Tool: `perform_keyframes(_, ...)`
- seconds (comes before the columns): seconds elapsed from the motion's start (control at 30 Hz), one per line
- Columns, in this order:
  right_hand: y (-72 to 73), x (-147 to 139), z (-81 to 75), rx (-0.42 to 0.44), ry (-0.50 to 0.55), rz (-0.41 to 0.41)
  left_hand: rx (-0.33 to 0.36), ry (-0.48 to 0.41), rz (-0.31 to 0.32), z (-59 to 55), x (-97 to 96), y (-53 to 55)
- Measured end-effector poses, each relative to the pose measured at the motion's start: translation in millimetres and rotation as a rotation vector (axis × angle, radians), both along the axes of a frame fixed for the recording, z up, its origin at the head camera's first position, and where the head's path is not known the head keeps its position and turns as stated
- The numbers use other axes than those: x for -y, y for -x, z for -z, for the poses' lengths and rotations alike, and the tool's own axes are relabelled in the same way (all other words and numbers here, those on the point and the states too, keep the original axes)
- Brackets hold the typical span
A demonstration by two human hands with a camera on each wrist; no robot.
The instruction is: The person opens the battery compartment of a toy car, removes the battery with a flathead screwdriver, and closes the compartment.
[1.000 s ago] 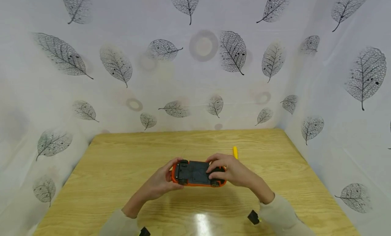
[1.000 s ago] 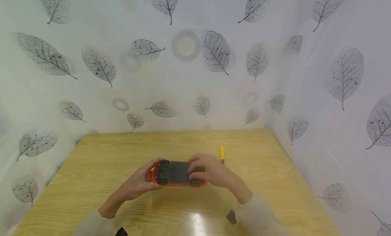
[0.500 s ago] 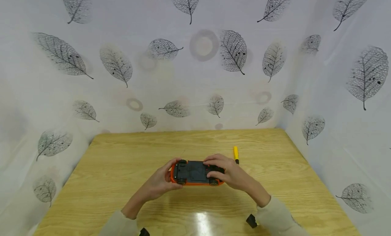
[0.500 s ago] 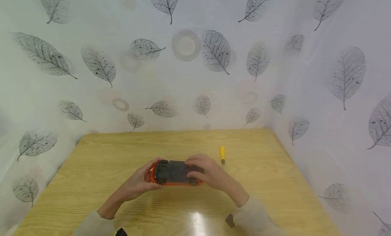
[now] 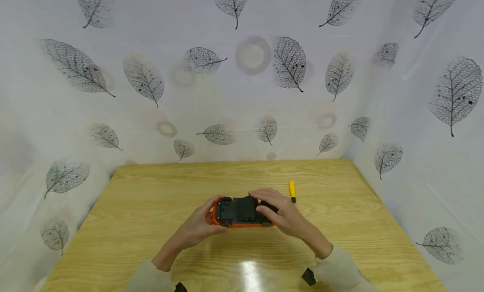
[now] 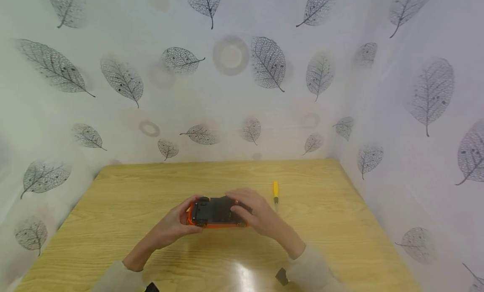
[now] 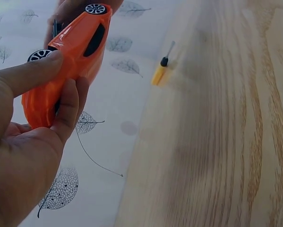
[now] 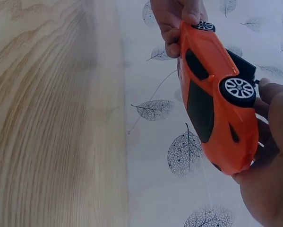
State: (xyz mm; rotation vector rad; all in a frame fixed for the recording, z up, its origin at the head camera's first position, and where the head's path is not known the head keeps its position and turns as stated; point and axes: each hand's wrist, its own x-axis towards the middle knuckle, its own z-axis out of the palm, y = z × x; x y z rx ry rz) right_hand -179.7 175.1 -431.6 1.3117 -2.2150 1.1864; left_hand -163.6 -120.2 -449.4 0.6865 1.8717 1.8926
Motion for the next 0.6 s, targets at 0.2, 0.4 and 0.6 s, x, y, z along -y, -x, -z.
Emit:
perform_keyframes(0.2,-3.8,2.9,0.8,-0.006,-0.015,0.030,0.010,0.000,-0.009,0.3,-0.2,-0.3)
perform_keyframes(0.4,-6.9,3.3,1.6,0.059,-0.030,0.042,0.002,-0.004,-0.012,1.1,0.0,-0.2)
perform_keyframes(0.6,-7.4,5.7,2.1,0.063,-0.015,0.049,0.009,-0.011,-0.015,1.3,-1.1,-0.9)
